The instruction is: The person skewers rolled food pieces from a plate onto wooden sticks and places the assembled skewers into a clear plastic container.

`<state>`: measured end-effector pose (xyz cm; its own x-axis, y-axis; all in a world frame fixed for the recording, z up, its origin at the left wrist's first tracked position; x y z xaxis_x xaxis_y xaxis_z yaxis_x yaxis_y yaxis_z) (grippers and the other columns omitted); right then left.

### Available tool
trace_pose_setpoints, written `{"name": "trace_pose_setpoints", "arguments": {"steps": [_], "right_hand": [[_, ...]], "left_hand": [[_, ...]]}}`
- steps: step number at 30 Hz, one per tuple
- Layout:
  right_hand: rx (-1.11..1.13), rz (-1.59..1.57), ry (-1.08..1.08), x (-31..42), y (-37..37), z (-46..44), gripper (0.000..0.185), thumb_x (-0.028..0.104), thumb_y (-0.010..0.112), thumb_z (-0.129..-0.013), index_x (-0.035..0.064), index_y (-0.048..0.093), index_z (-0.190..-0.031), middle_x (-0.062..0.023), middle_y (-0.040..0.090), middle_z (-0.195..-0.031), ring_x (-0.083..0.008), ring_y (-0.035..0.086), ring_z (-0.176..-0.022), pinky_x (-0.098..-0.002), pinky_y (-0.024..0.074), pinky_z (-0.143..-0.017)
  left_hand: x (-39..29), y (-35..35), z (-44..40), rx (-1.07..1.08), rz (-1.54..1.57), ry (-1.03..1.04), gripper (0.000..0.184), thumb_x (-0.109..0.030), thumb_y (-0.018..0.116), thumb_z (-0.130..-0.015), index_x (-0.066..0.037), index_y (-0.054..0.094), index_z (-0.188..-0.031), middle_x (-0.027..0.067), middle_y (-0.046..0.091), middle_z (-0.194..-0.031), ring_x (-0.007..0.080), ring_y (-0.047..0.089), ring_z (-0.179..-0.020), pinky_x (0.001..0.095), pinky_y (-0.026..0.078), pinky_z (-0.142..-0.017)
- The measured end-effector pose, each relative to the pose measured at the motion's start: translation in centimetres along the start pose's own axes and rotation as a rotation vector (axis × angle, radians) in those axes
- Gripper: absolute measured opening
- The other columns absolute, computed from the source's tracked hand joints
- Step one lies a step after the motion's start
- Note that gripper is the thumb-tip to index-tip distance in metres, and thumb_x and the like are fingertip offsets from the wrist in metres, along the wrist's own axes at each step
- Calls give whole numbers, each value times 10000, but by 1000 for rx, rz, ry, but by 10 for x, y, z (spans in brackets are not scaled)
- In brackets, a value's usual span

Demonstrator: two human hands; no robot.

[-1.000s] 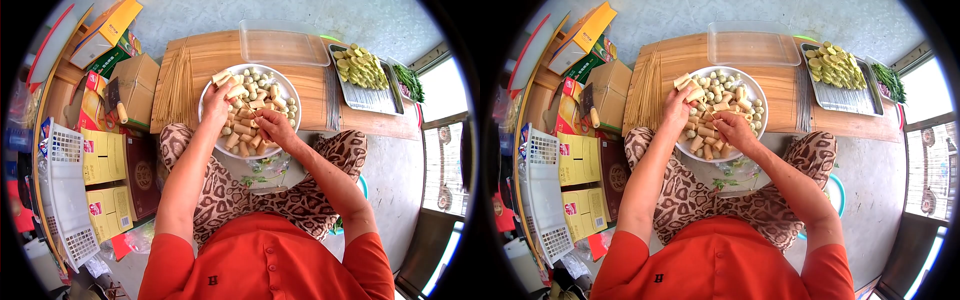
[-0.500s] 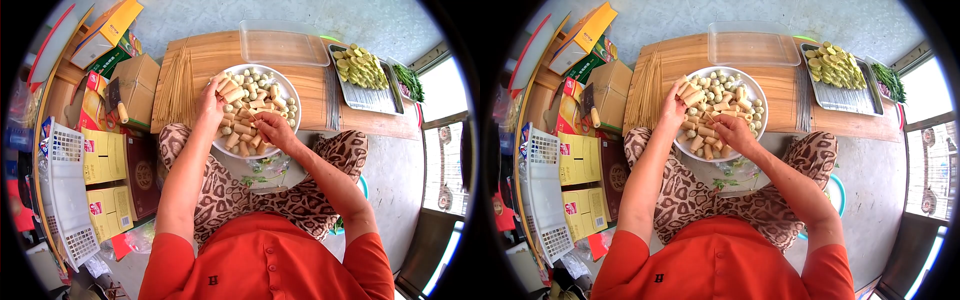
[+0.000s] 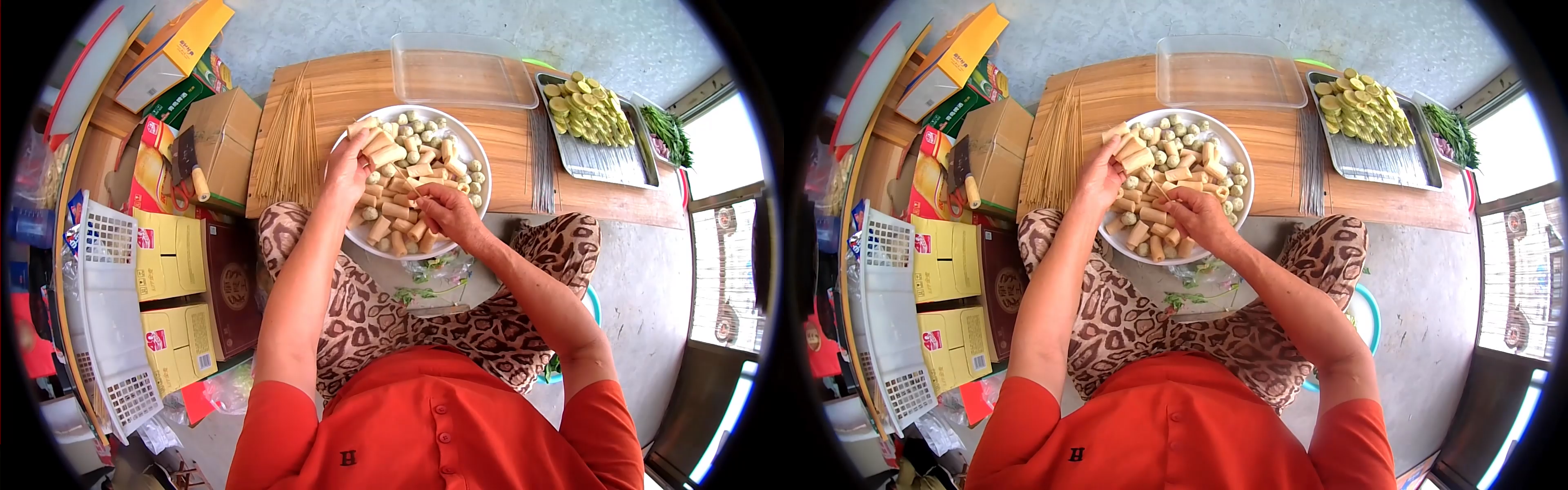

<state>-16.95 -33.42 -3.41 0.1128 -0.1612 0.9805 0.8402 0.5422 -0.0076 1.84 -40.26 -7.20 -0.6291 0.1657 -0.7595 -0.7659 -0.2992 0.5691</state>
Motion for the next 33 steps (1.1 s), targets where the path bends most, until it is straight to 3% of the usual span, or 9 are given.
{"name": "trace_pose_setpoints", "arguments": {"steps": [10,12,16,21,28,30,32,33], "right_hand": [[0,8,-8,-1,1,-1,182,149,530,-945,20,635,-1018,31,476,-565,-40,419,-488,-199,335,-454],[-6,-16,-3,-4,0,-2,181,148,530,-945,21,634,-1021,30,474,-562,-40,419,-486,-202,337,-454],[-17,3,-6,-8,-4,-3,185,140,531,-944,12,619,-1046,26,477,-561,-40,424,-480,-209,348,-453],[-40,64,-3,0,-6,1,210,154,539,-940,-3,591,-1071,4,516,-584,-63,467,-498,-228,395,-475],[-148,180,-35,6,-19,8,172,152,547,-912,8,606,-986,-40,566,-611,-112,540,-529,-278,453,-499],[-149,194,-80,10,-20,12,170,156,555,-905,13,609,-980,-54,583,-622,-121,552,-544,-290,461,-513],[-175,291,-137,14,-23,16,174,159,577,-875,14,609,-964,-117,617,-681,-204,594,-584,-342,480,-563],[-170,409,-148,16,-23,17,204,167,555,-882,10,604,-1003,-103,623,-732,-172,605,-642,-322,495,-595]], "left_hand": [[-7,-5,6,-95,-20,29,347,-184,681,-837,-52,568,-1138,69,624,-1077,172,609,-960,333,517,-830],[2,2,8,-9,-72,-129,377,-189,686,-835,-55,551,-1160,73,619,-1088,171,611,-961,328,520,-799],[8,8,12,71,-174,-123,413,-203,703,-823,-69,537,-1178,66,617,-1085,172,613,-952,314,519,-755],[-10,-1,10,-30,-88,38,426,-208,707,-820,-96,523,-1188,61,615,-1092,178,612,-945,293,515,-724],[-13,13,18,56,-275,95,400,-159,652,-858,-71,485,-1211,57,588,-1126,172,587,-997,292,516,-759],[-23,9,19,6,-239,210,399,-66,641,-847,-39,472,-1207,83,588,-1114,182,616,-936,291,539,-722],[-27,9,19,6,-252,217,401,-82,633,-855,-35,467,-1217,86,588,-1119,183,618,-930,290,535,-721],[-30,9,21,-13,-266,223,404,-98,625,-864,-31,463,-1227,88,588,-1123,184,621,-925,289,531,-720]]}}
Point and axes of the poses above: each hand's wrist, its own z-axis away from the middle knuckle, its own y-axis out of the palm, x = y × z, the point moved 8 cm from there along -z, towards the middle knuckle
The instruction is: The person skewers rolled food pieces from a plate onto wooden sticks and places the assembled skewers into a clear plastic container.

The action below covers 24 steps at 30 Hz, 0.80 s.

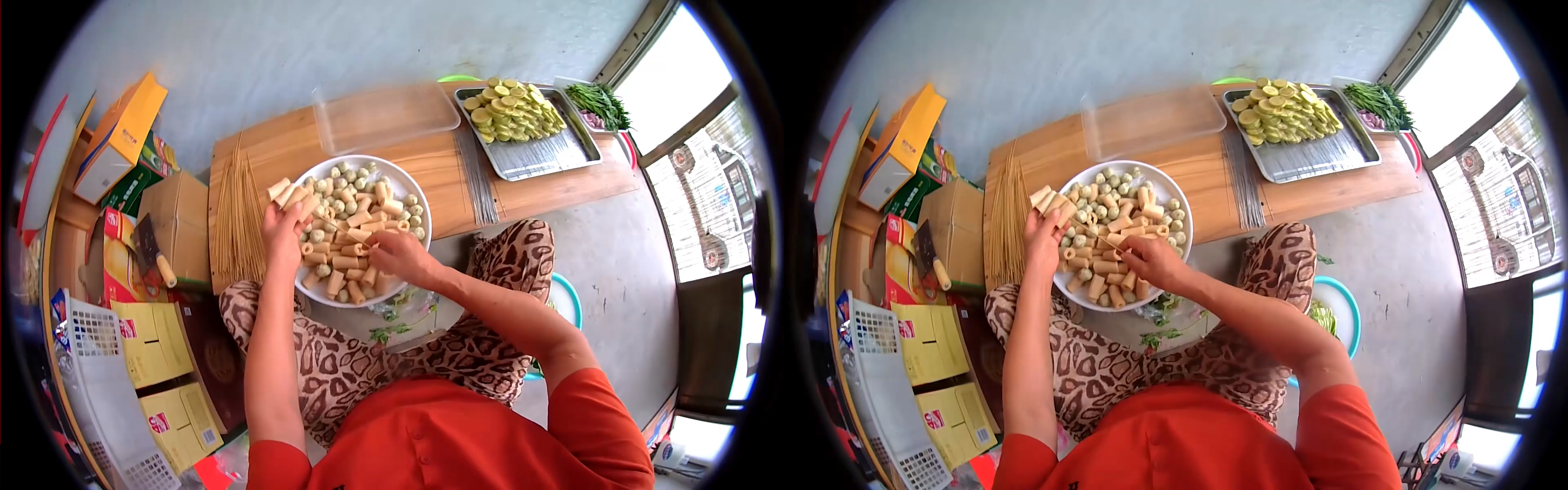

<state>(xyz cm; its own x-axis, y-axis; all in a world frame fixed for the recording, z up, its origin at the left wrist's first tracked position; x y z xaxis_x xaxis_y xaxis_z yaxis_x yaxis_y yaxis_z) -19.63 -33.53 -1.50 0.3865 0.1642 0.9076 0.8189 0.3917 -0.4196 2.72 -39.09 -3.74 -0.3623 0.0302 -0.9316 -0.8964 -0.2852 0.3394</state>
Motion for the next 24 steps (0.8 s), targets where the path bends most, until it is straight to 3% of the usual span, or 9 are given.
{"name": "trace_pose_setpoints", "arguments": {"steps": [2,4,5,7,11,16,21,24], "right_hand": [[4,120,-25,1,-4,3,236,174,532,-889,7,599,-1042,-90,629,-782,-140,615,-700,-302,509,-627],[-163,96,-166,11,-19,8,159,149,557,-875,21,609,-953,-151,630,-750,-268,610,-652,-373,487,-630],[-167,101,-169,11,-26,8,159,149,557,-875,21,609,-953,-151,630,-750,-268,610,-652,-373,487,-630],[-148,19,0,1,-47,6,158,152,550,-881,30,609,-962,-161,631,-769,-264,615,-682,-361,487,-643],[-285,47,105,-27,-106,-13,166,158,549,-884,32,632,-953,-150,620,-692,-220,610,-605,-334,484,-584],[-503,273,75,-52,-184,-60,193,188,537,-862,33,646,-905,-130,618,-648,-229,617,-535,-342,488,-546],[-626,552,225,-93,-224,-106,251,267,497,-830,86,665,-881,-164,661,-844,-362,623,-845,-456,484,-740],[-652,693,256,-119,-233,-134,250,275,488,-840,101,662,-886,-168,662,-855,-360,626,-841,-458,486,-739]], "left_hand": [[-1,5,3,46,-40,-49,409,-126,616,-876,-23,454,-1238,92,588,-1123,188,624,-919,289,527,-714],[5,12,6,91,-96,-134,454,-254,610,-900,-38,446,-1264,96,598,-1091,171,612,-911,280,505,-762],[5,15,8,95,-93,-131,454,-254,610,-900,-38,446,-1264,96,598,-1091,171,612,-911,280,505,-762],[3,16,14,65,-152,-138,511,-284,584,-917,-28,397,-1318,113,594,-1114,179,616,-895,292,506,-753],[-3,27,18,178,-237,-115,530,-270,567,-926,-14,365,-1344,145,585,-1144,187,620,-887,297,501,-736],[-4,41,19,257,-470,13,380,-194,568,-917,-21,495,-1247,80,628,-953,108,613,-782,223,478,-641],[-2,47,21,299,-543,79,359,-91,615,-867,-11,542,-1209,69,645,-929,94,594,-752,233,485,-684],[-14,57,26,368,-698,175,323,-102,600,-887,5,560,-1189,80,650,-967,124,634,-803,246,506,-707]]}}
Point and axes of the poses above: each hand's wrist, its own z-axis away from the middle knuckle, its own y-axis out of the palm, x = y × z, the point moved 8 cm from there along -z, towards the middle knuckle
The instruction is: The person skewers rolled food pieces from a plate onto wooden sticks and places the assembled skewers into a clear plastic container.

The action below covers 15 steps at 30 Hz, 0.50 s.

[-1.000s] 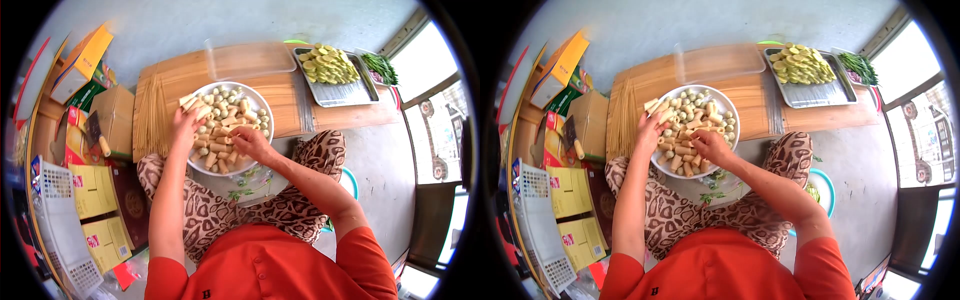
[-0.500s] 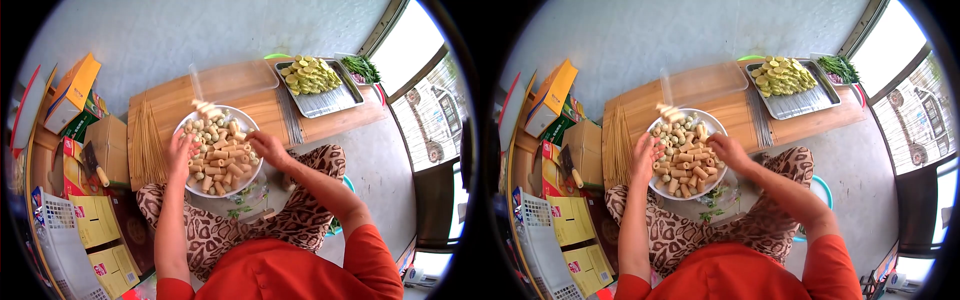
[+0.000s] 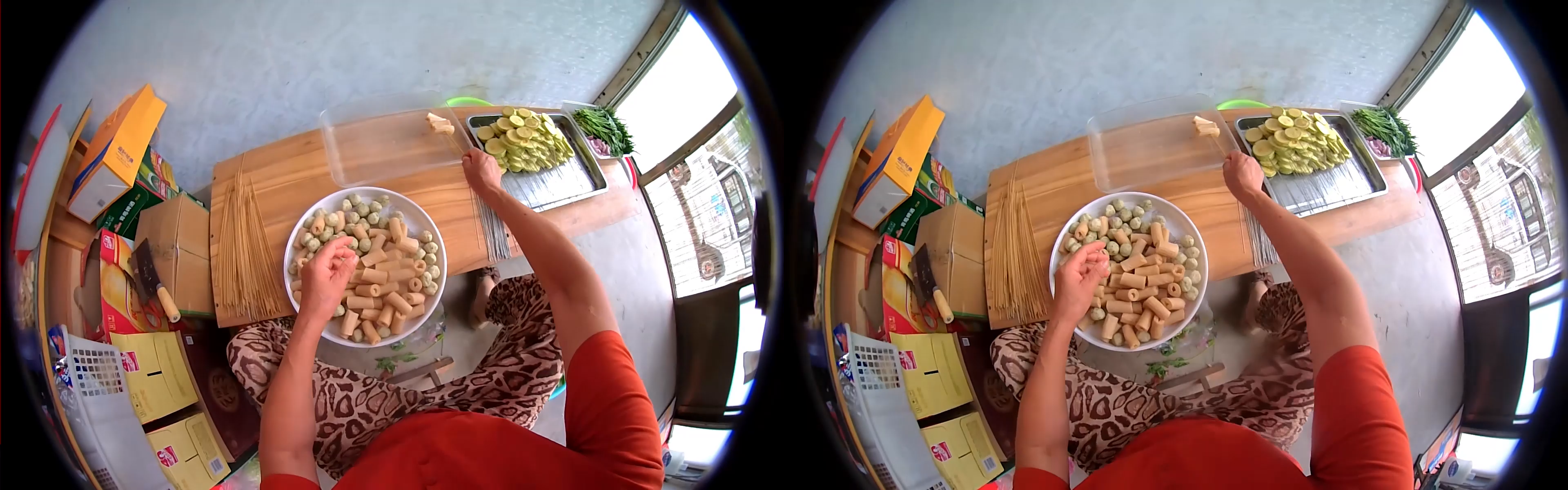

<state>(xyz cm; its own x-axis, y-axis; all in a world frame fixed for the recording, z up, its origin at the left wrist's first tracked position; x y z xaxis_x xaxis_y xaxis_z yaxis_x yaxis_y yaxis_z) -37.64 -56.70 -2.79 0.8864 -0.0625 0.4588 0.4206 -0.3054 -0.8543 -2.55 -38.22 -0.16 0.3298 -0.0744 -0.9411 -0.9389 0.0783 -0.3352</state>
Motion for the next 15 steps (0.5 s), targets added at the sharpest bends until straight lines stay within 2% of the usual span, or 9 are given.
{"name": "trace_pose_setpoints", "arguments": {"steps": [3,6,8,12,15], "right_hand": [[13,94,54,-8,16,-16,259,313,495,-850,108,647,-897,-166,662,-885,-366,619,-866,-470,477,-759],[25,178,44,-13,30,-21,235,249,479,-860,69,628,-892,-192,662,-864,-370,634,-852,-463,496,-739],[92,214,60,-20,41,-21,253,297,495,-864,78,609,-922,-183,661,-903,-370,627,-876,-470,485,-758],[165,143,30,-13,21,0,327,394,524,-849,87,604,-933,-170,656,-944,-364,606,-933,-467,464,-789],[164,97,42,-17,-7,21,316,379,515,-851,95,610,-950,-164,657,-942,-360,607,-928,-460,465,-779]], "left_hand": [[-2,-2,-2,1,-17,4,311,-95,604,-883,5,566,-1175,83,654,-946,124,634,-784,241,506,-691],[-9,-4,-3,-18,-25,14,303,-73,620,-863,1,581,-1154,82,650,-910,110,609,-741,236,498,-659],[-12,-5,-3,-29,-30,25,307,-65,633,-850,2,586,-1146,76,646,-875,95,584,-707,233,491,-642],[-15,-5,-2,-40,-27,35,303,-56,631,-847,4,589,-1141,73,642,-872,91,568,-689,235,486,-632],[-10,-4,0,-35,14,28,286,-58,624,-852,-8,597,-1132,73,645,-874,91,568,-684,236,484,-630]]}}
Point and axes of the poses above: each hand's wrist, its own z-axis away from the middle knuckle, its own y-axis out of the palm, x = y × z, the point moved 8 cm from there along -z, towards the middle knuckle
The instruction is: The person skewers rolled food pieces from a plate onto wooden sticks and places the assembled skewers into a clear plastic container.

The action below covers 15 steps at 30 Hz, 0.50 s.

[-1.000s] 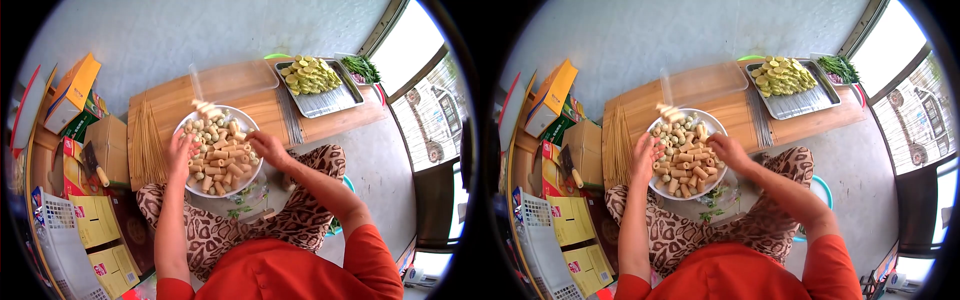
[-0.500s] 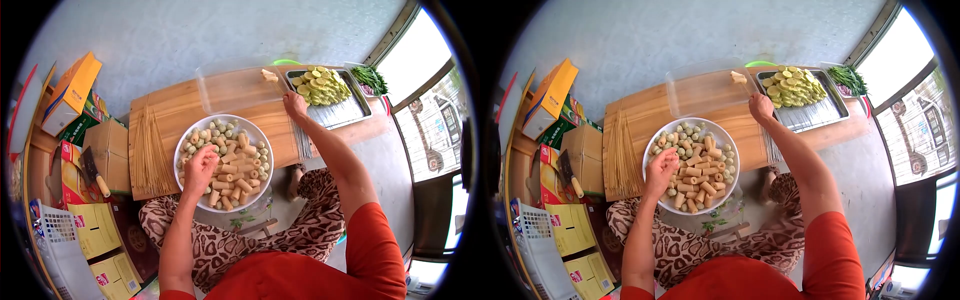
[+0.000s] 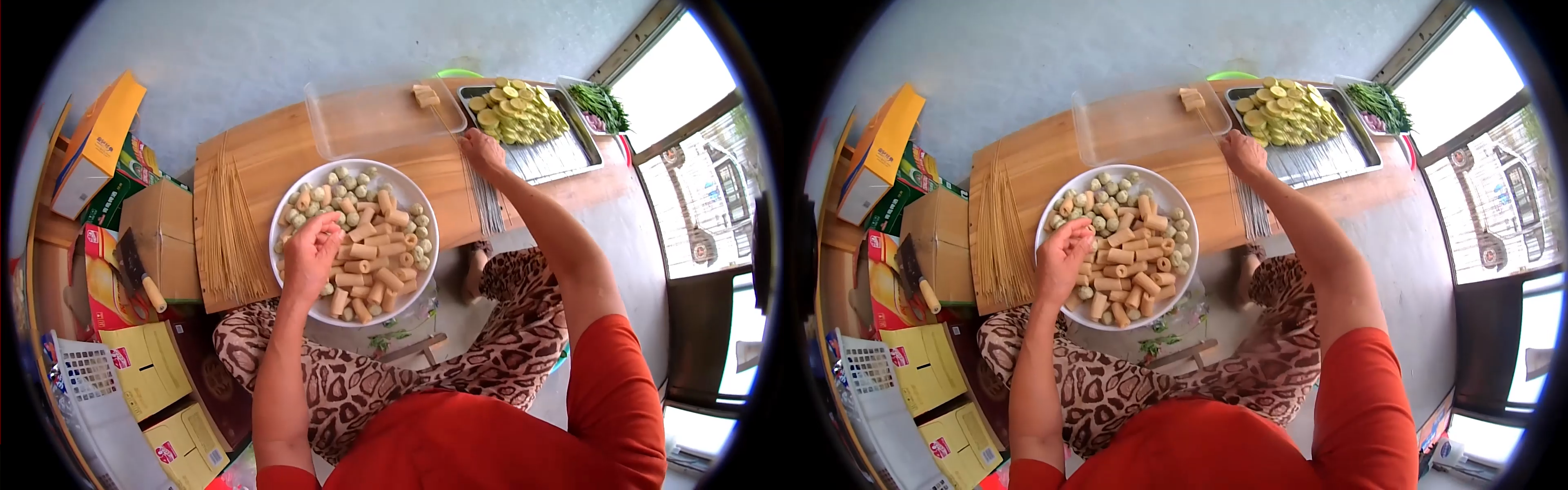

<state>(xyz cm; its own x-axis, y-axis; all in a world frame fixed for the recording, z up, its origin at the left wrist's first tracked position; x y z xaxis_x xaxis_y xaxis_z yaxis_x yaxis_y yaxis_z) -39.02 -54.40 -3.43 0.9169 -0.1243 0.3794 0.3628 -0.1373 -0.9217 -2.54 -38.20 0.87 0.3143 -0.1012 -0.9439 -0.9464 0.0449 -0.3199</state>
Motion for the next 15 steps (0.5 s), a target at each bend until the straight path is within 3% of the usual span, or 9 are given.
{"name": "trace_pose_setpoints", "arguments": {"steps": [4,5,6,8,9,15], "right_hand": [[66,-64,-24,-37,-1,22,301,347,504,-829,100,622,-954,-163,657,-941,-361,594,-949,-451,463,-786],[69,-77,-30,-45,0,25,269,312,516,-820,91,624,-928,-136,669,-858,-298,643,-809,-404,492,-706],[66,-80,-28,-44,-7,32,269,312,516,-820,91,624,-928,-136,669,-858,-298,643,-809,-404,492,-706],[273,-376,103,-39,-9,54,227,250,525,-832,64,623,-917,-102,663,-753,-197,635,-615,-333,495,-586],[295,-496,73,-30,-12,62,209,204,518,-851,32,617,-917,-71,642,-683,-121,584,-509,-274,471,-509],[625,-819,-46,64,-21,154,216,181,497,-917,15,620,-981,-32,628,-720,-82,547,-534,-216,407,-489]], "left_hand": [[16,-9,3,-12,-2,2,277,-67,621,-855,-17,604,-1127,76,650,-874,91,585,-703,236,488,-635],[19,-14,3,-23,-38,-14,274,-70,619,-857,-21,606,-1127,78,653,-875,93,591,-713,236,490,-637],[21,-17,4,-21,-40,-11,274,-70,619,-857,-21,606,-1127,78,653,-875,93,591,-713,236,490,-637],[35,-29,8,-68,-40,-97,270,-84,618,-857,-28,611,-1121,86,660,-879,105,608,-719,251,501,-633],[43,-37,9,-94,-73,-37,261,-110,622,-856,-36,620,-1106,90,671,-866,122,631,-709,269,511,-626],[87,-75,23,-188,-131,-168,202,-140,616,-841,-42,647,-1015,90,681,-792,131,638,-614,267,489,-577]]}}
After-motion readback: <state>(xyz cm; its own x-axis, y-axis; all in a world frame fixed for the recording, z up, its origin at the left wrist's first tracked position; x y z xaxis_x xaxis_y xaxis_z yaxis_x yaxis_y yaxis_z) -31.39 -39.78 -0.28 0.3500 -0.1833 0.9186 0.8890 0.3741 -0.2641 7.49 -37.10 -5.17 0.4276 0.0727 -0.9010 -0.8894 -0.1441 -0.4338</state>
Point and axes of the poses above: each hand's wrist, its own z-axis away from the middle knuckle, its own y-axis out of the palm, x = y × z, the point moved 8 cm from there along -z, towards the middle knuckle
